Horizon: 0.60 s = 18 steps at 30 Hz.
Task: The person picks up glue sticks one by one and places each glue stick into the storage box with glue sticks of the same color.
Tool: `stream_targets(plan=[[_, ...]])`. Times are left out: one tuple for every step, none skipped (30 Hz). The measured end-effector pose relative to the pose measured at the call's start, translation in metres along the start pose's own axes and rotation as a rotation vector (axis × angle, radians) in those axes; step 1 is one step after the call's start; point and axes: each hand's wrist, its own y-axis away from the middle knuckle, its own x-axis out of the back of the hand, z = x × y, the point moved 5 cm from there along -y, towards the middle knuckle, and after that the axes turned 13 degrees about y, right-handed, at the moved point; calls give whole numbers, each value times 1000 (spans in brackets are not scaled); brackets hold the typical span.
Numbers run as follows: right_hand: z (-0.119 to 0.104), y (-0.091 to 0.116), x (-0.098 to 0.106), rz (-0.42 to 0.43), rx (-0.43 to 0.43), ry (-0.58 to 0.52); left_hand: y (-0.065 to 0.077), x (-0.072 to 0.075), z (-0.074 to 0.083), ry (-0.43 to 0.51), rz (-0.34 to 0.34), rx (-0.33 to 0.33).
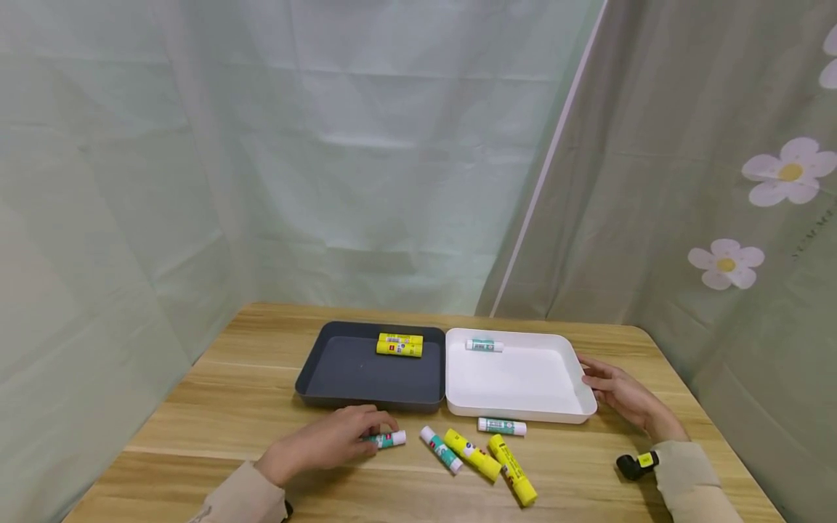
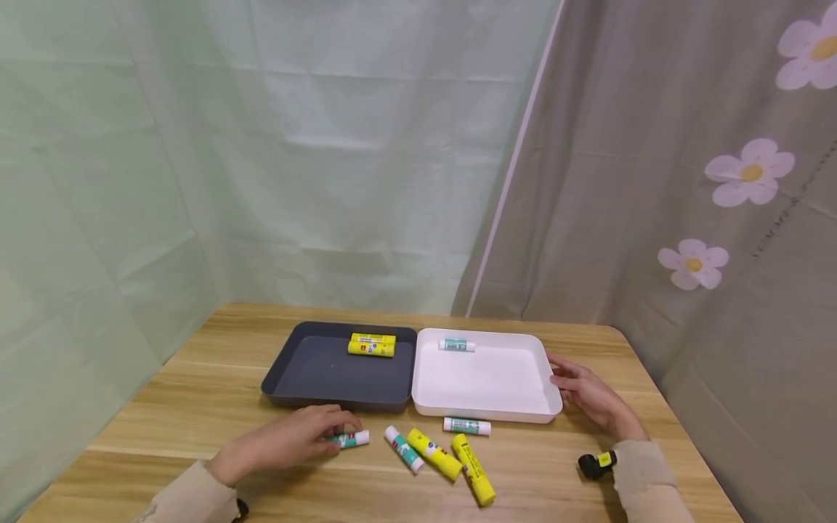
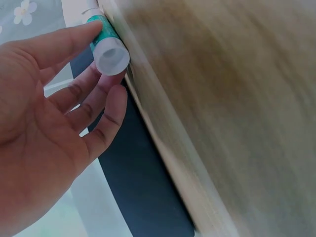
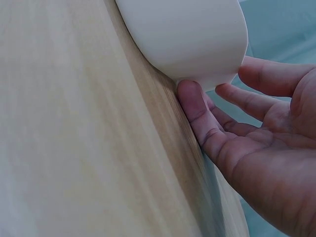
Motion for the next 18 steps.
stream_targets(plan=[[0,0,0,-1,1,1,0,0,0,6,1,4],[0,0,0,0,2,2,0,0,0,11,0,6],[0,0,0,1,1,2,1,0,0,18,-2,3],[0,0,0,2,1,2,1,-1,0,19,-2,-10],[0,0,0,4,-2,1,1,-1,0,20,-1,-19],[0,0,0,6,-6,1,2,-1,0,21,0,-31],[0,0,0,8,-9,0,2,-1,-2,4,-2,-67],[0,-1,0,10,-10,0,2,-1,-2,0,0,-76],[0,-1,-1,7,-6,3,3,-1,-2,-5,2,-86],[0,-1,-1,4,0,6,3,-2,-2,-11,3,-92],[0,-1,-1,2,5,9,3,-2,-3,-9,0,-81],[-1,-1,-2,2,7,11,3,-2,-3,-9,-2,-76],[-1,-1,-2,2,9,11,3,-2,-3,-8,-4,-70],[-1,-1,-2,2,11,11,3,-1,-1,6,-4,-37],[-1,0,-2,-2,14,12,3,-1,-1,7,-5,-28],[-2,0,-2,1,11,10,3,-1,-1,7,-4,-20],[-2,0,-2,3,7,7,2,-1,0,8,-3,-12],[-2,0,-2,6,3,4,2,-1,0,7,0,-7]])
